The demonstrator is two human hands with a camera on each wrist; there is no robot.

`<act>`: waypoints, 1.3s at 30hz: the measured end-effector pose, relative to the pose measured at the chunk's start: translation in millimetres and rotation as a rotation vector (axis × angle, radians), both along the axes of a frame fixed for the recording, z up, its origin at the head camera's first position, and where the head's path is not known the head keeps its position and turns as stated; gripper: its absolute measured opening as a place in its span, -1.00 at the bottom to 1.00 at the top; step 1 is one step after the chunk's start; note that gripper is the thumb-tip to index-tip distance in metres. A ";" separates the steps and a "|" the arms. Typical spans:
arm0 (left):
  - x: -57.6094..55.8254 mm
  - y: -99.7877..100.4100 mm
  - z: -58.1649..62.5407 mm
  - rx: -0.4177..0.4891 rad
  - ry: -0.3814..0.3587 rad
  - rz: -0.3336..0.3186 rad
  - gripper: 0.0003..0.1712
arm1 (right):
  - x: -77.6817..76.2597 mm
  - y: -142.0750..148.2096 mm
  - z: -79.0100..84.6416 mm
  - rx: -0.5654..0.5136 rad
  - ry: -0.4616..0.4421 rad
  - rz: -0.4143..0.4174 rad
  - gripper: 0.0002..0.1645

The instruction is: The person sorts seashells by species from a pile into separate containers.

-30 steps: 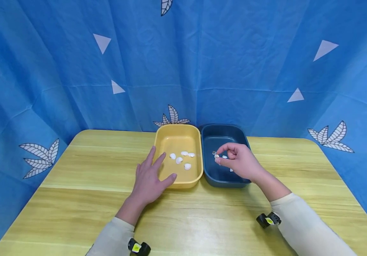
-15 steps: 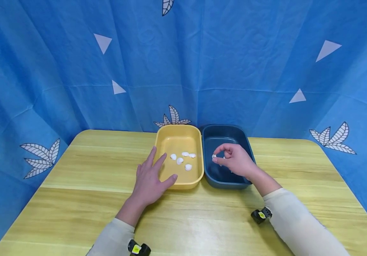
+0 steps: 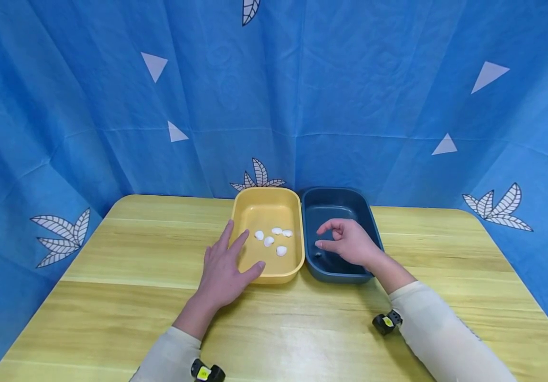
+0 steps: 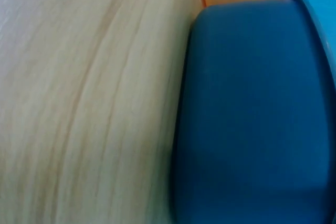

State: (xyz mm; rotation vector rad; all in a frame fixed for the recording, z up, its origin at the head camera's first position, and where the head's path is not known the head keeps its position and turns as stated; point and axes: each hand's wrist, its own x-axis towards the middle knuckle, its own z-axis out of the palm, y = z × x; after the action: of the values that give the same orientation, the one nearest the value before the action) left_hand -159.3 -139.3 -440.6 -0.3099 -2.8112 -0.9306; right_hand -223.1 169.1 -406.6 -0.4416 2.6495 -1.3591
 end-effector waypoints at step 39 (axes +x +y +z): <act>-9.4 -2.3 -2.3 0.226 -0.039 -0.022 0.11 | 36.4 57.9 9.6 0.030 0.371 -0.563 -0.65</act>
State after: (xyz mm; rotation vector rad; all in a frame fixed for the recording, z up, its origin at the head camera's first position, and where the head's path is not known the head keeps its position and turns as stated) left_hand -168.7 -141.6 -442.8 -0.2946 -2.7056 -1.2577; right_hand -186.8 227.1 -397.0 0.0864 3.2637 -1.4838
